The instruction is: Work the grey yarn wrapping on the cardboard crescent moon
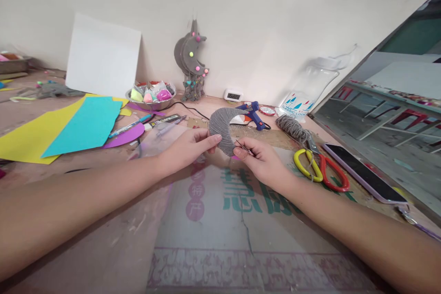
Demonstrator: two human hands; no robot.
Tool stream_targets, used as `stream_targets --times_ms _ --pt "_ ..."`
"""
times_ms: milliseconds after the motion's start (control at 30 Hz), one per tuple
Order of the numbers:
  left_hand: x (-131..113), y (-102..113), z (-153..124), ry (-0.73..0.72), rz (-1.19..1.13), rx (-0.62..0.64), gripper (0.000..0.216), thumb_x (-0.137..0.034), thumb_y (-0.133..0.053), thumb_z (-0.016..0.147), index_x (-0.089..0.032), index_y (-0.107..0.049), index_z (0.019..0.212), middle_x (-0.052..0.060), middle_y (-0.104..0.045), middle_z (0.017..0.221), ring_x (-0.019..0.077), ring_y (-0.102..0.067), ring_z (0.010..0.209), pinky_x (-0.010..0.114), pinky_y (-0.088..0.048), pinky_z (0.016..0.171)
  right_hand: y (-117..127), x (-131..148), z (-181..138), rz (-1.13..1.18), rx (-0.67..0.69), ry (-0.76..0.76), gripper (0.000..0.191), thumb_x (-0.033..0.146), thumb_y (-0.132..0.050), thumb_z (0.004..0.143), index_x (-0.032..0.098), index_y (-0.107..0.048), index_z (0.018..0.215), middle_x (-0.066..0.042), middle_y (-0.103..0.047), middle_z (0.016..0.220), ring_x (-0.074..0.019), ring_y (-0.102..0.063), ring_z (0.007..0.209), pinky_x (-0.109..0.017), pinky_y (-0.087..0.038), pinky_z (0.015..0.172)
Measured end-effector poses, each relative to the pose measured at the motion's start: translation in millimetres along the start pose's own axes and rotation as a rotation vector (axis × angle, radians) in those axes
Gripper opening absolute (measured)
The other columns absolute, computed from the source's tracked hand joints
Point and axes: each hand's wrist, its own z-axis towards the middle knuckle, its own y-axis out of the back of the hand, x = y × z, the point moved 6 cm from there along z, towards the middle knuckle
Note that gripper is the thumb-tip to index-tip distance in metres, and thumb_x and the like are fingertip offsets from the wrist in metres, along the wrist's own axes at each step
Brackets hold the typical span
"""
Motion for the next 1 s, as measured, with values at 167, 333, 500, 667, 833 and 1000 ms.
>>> stream_targets --times_ms 167,333,500,667,833,1000 --pt "0 1 1 -0.016 0.010 -0.025 0.039 -0.050 -0.050 0.085 -0.016 -0.053 0.067 -0.003 -0.049 0.063 0.0095 -0.043 0.057 0.023 -0.033 0.053 -1 0 -1 -0.006 -0.001 0.002 0.021 0.032 -0.048 0.087 0.018 -0.052 0.073 0.003 -0.042 0.064 -0.0092 -0.036 0.058 -0.021 -0.029 0.053" --pt "5 -1 0 0.058 -0.097 -0.024 0.038 -0.049 -0.053 0.083 -0.017 -0.051 0.064 -0.003 -0.045 0.060 0.0101 -0.045 0.056 0.022 -0.035 0.048 -3 -1 -2 -0.016 0.008 0.003 0.019 0.030 -0.049 0.086 0.018 -0.052 0.072 0.003 -0.045 0.065 -0.0098 -0.039 0.059 -0.022 -0.032 0.054" --pt "8 -5 -2 0.159 -0.248 -0.007 0.036 -0.048 -0.057 0.081 -0.017 -0.051 0.066 -0.004 -0.044 0.059 0.0088 -0.043 0.052 0.021 -0.035 0.045 -3 -4 -2 -0.035 -0.007 -0.019 0.021 0.032 -0.049 0.087 0.018 -0.054 0.073 0.003 -0.045 0.063 -0.0093 -0.038 0.057 -0.021 -0.031 0.052" --pt "8 -3 -2 0.150 -0.226 -0.047 0.036 -0.046 -0.058 0.081 -0.016 -0.051 0.063 -0.004 -0.043 0.055 0.0078 -0.041 0.049 0.021 -0.033 0.043 2 -2 -2 -0.083 -0.089 -0.046 0.016 0.033 -0.053 0.085 0.018 -0.058 0.086 0.001 -0.055 0.070 -0.0103 -0.045 0.059 -0.023 -0.036 0.054" --pt "5 0 -2 0.140 -0.129 -0.078 0.036 -0.047 -0.055 0.083 -0.017 -0.051 0.064 -0.005 -0.041 0.054 0.0077 -0.040 0.047 0.021 -0.033 0.042 12 15 -9 -0.285 -0.194 0.117 0.026 0.033 -0.048 0.090 0.018 -0.057 0.109 -0.004 -0.062 0.084 -0.0148 -0.054 0.070 -0.027 -0.043 0.063" --pt "6 0 -4 0.147 -0.067 -0.084 0.038 -0.049 -0.056 0.082 -0.017 -0.051 0.062 -0.004 -0.043 0.054 0.0084 -0.042 0.046 0.023 -0.033 0.042 10 18 -14 -0.580 -0.147 0.279 0.027 0.031 -0.047 0.092 0.021 -0.056 0.115 -0.007 -0.066 0.095 -0.0201 -0.060 0.083 -0.033 -0.046 0.073"
